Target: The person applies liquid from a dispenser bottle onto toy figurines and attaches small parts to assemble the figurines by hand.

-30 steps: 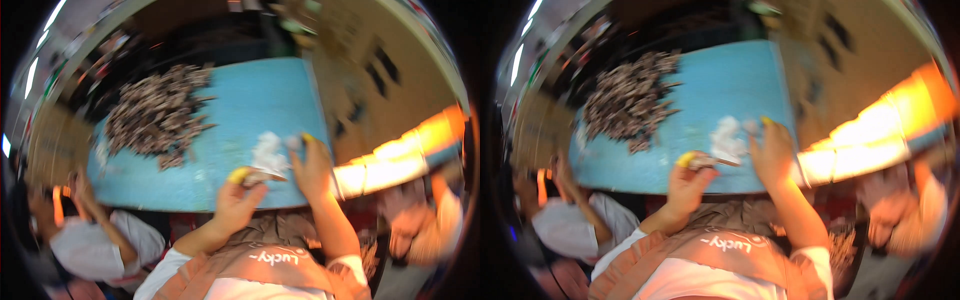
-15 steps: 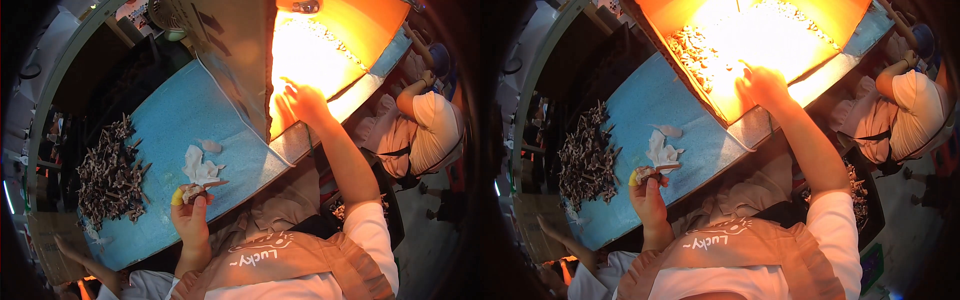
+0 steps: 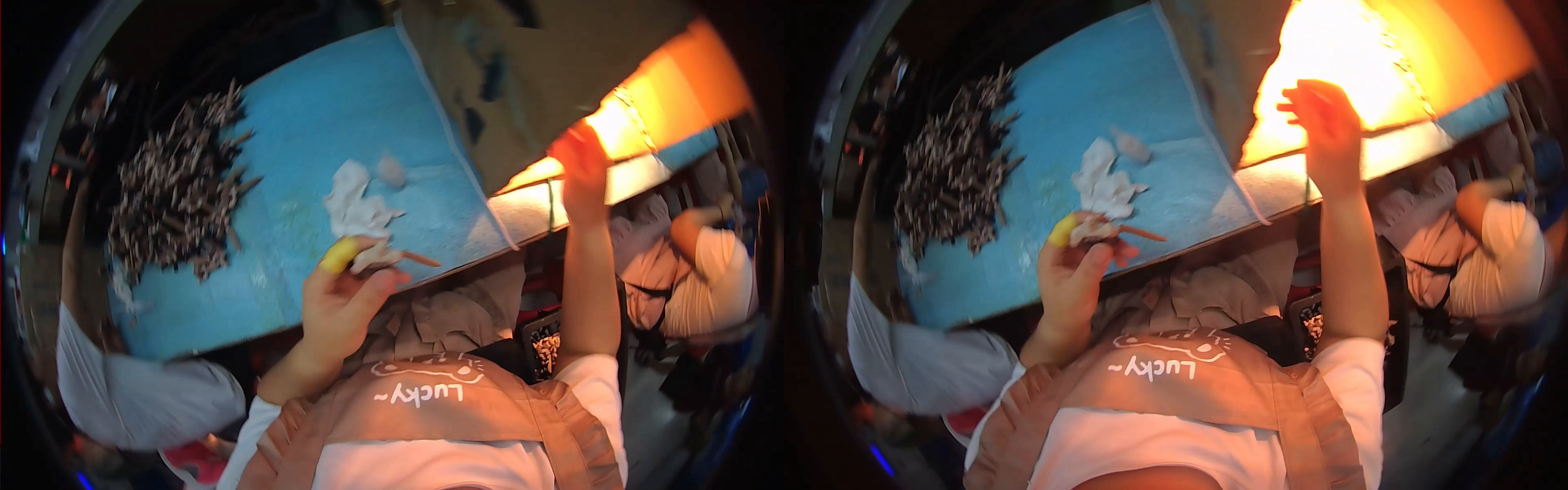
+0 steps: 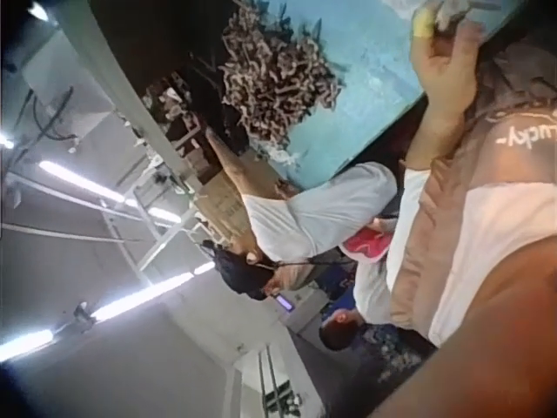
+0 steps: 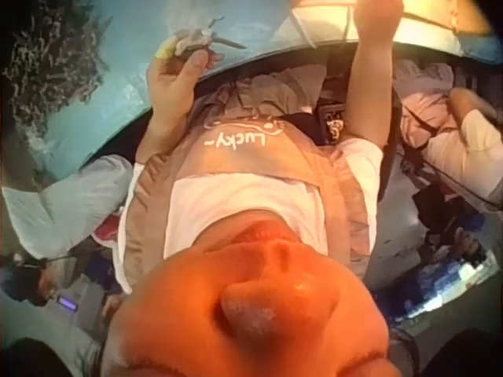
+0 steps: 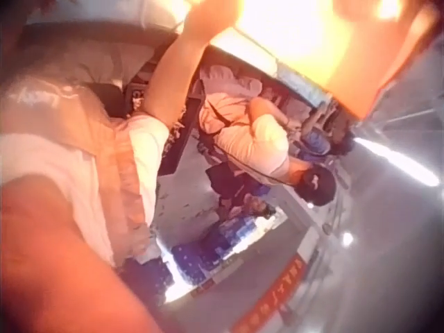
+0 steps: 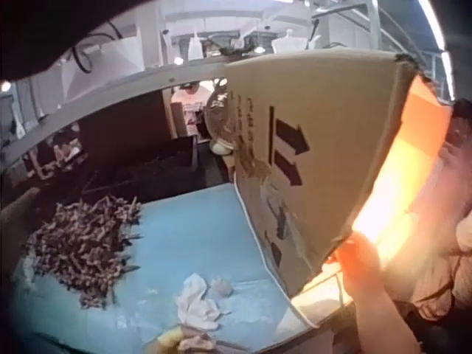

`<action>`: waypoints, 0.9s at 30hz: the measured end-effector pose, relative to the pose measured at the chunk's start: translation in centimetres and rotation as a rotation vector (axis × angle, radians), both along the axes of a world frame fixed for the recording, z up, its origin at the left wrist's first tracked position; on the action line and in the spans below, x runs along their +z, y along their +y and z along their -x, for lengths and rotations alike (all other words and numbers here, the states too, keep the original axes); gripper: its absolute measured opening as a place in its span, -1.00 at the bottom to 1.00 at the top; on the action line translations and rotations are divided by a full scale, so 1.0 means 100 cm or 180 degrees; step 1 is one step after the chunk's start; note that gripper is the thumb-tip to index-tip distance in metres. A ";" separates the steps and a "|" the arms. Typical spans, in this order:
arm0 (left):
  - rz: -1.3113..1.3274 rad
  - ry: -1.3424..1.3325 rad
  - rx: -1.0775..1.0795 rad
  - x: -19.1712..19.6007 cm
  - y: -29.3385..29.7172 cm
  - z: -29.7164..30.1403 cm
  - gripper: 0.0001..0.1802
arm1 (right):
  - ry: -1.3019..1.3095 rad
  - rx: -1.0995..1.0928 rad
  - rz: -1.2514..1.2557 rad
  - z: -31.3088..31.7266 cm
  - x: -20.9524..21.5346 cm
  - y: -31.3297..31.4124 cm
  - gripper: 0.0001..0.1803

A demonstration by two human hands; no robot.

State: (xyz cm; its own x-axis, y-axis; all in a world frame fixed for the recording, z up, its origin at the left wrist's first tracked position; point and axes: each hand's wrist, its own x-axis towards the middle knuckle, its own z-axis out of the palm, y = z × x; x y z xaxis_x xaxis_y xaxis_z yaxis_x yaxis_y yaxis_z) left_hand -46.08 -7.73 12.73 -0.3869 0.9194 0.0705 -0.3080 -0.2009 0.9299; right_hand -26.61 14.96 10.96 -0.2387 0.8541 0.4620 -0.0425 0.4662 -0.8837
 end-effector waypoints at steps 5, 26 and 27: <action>0.0020 -0.0039 -0.0421 0.000 0.012 -0.001 -0.63 | 0.0666 0.0739 0.0719 0.009 0.032 -0.117 -0.83; -0.0264 0.1942 -0.0161 -0.005 0.006 0.003 -0.66 | -0.0685 0.1057 -0.1156 0.052 0.035 -0.122 -0.71; -0.0202 0.1865 -0.0212 -0.004 0.005 0.002 -0.65 | -0.0681 0.1063 -0.1158 0.051 0.035 -0.121 -0.71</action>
State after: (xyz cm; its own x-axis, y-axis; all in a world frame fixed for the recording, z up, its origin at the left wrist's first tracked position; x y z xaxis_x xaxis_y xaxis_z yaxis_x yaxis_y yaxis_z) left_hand -46.30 -7.18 12.33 -0.2084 0.9274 0.3106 0.2393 -0.2595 0.9356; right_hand -31.75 2.89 14.49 -0.5913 0.5093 0.6252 -0.0776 0.7357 -0.6728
